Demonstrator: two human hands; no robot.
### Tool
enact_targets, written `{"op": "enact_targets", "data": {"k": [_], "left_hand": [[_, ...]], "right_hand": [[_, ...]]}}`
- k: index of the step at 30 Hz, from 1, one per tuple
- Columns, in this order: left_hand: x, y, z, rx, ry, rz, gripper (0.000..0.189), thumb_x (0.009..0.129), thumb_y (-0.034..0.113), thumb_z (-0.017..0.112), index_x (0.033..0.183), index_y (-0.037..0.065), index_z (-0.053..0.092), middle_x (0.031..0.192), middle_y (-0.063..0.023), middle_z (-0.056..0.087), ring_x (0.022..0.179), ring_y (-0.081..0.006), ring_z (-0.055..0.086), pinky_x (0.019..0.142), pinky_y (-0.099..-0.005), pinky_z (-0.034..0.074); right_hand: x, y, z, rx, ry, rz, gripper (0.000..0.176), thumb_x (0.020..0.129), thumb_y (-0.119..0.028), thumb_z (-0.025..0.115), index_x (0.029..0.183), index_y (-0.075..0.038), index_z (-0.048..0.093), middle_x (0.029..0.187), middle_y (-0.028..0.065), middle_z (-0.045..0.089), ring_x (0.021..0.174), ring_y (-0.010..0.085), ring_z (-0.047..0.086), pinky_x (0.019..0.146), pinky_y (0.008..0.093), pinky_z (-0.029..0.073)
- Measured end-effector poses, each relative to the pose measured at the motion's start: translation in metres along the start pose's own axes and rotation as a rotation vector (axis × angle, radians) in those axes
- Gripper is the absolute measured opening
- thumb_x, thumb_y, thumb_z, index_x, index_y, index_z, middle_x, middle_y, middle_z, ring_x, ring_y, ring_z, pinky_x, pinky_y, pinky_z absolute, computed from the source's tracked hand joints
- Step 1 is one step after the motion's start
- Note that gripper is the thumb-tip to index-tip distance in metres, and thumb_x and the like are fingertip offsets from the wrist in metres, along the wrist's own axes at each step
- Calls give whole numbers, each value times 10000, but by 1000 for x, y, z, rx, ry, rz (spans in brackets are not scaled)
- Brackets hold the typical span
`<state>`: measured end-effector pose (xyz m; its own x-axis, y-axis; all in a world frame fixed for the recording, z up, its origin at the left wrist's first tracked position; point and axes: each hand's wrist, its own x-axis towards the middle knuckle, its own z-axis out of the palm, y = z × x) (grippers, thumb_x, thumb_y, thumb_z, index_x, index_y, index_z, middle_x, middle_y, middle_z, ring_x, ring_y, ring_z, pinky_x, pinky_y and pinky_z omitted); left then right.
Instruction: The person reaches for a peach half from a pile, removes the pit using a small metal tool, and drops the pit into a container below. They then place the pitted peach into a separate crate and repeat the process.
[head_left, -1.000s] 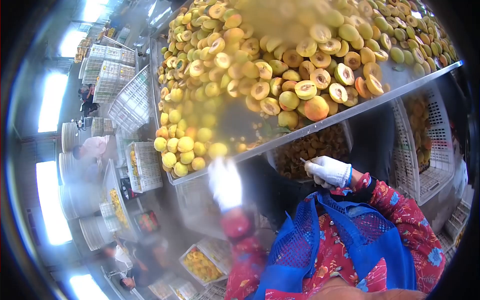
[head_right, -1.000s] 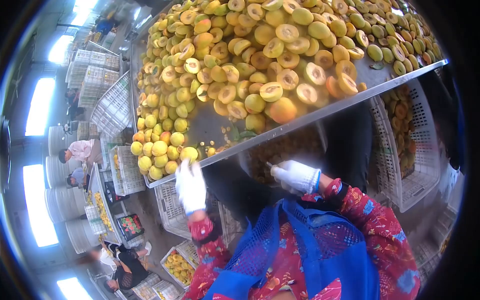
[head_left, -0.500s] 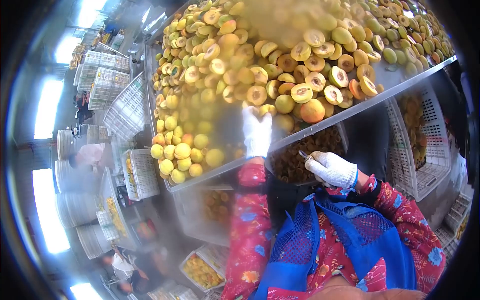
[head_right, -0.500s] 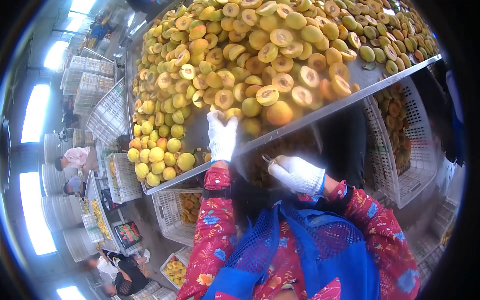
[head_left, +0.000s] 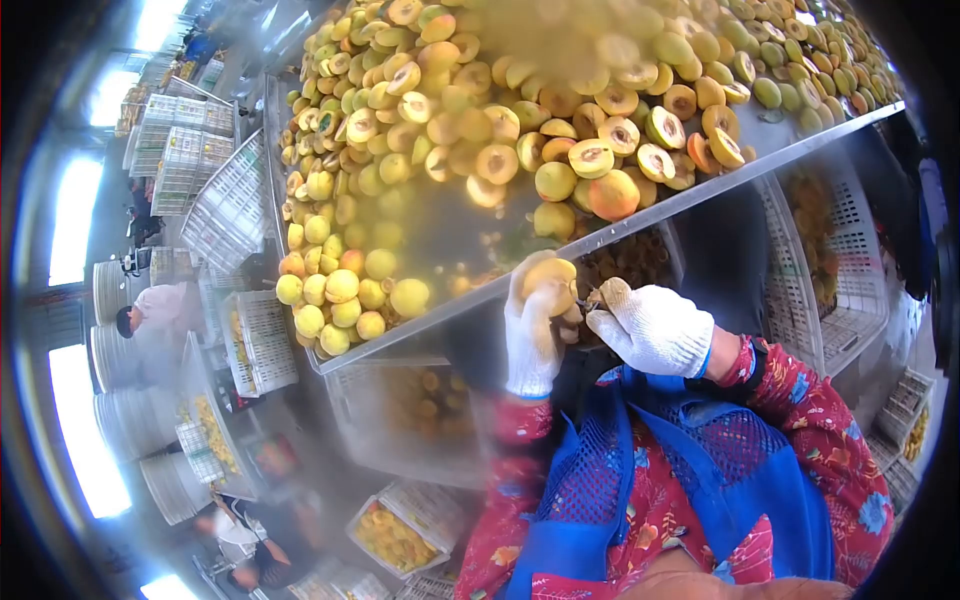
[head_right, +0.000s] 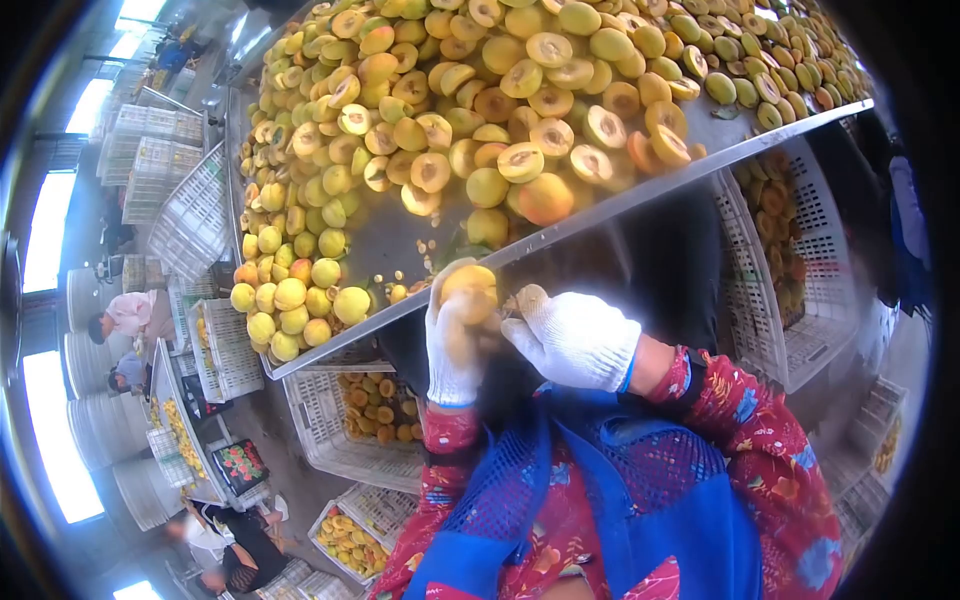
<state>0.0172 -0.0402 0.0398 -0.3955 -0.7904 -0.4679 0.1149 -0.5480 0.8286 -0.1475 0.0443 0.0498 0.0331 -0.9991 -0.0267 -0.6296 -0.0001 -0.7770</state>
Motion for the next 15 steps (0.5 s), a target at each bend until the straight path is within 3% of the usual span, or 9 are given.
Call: {"op": "enact_targets", "data": {"k": [3, 4, 7, 10, 13, 15], "left_hand": [[-3, -21, 7, -55, -5, 199, 419, 1084, 353, 403, 1297, 26, 554, 1013, -121, 671, 834, -186, 650, 741, -295, 540], [-7, -22, 6, -40, -28, 173, 506, 1126, 413, 282, 1272, 13, 557, 1064, -127, 679, 935, -195, 650, 863, -325, 529], [-3, -44, -6, -143, -68, 122, 488, 1090, 472, 417, 1274, 38, 543, 1092, -117, 655, 967, -192, 638, 843, -329, 530], [-9, -48, -2, 298, 75, 322, 522, 1094, 489, 389, 1248, 20, 560, 1082, -127, 659, 983, -189, 638, 886, -332, 511], [-12, -54, 6, 278, 152, 356, 539, 1095, 490, 380, 1222, 6, 579, 1086, -136, 660, 989, -198, 630, 900, -336, 496], [-18, -48, 12, 376, 190, 347, 503, 1099, 442, 379, 1222, -2, 582, 1054, -159, 683, 947, -233, 660, 859, -357, 518]], "right_hand": [[-5, 0, 7, -6, -9, 11, 288, 976, -257, 614, 940, 27, 582, 652, 216, 628, 563, 407, 632, 505, 480, 501], [-7, 0, 9, -7, -13, 21, 285, 976, -252, 613, 938, 29, 582, 643, 216, 623, 559, 406, 630, 501, 478, 499], [-11, -3, 14, 9, -1, 40, 286, 977, -247, 611, 944, 36, 585, 630, 221, 615, 557, 410, 629, 496, 481, 495], [-14, -2, 22, 36, 25, 47, 299, 982, -254, 608, 951, 43, 588, 643, 227, 619, 557, 412, 628, 494, 476, 496], [-15, 2, 29, 99, -9, 82, 325, 1002, -272, 570, 956, 50, 591, 671, 250, 625, 560, 422, 627, 506, 487, 500], [-15, 5, 32, 219, -47, 109, 351, 1027, -309, 534, 944, 27, 593, 638, 194, 619, 499, 361, 610, 463, 445, 485]]}}
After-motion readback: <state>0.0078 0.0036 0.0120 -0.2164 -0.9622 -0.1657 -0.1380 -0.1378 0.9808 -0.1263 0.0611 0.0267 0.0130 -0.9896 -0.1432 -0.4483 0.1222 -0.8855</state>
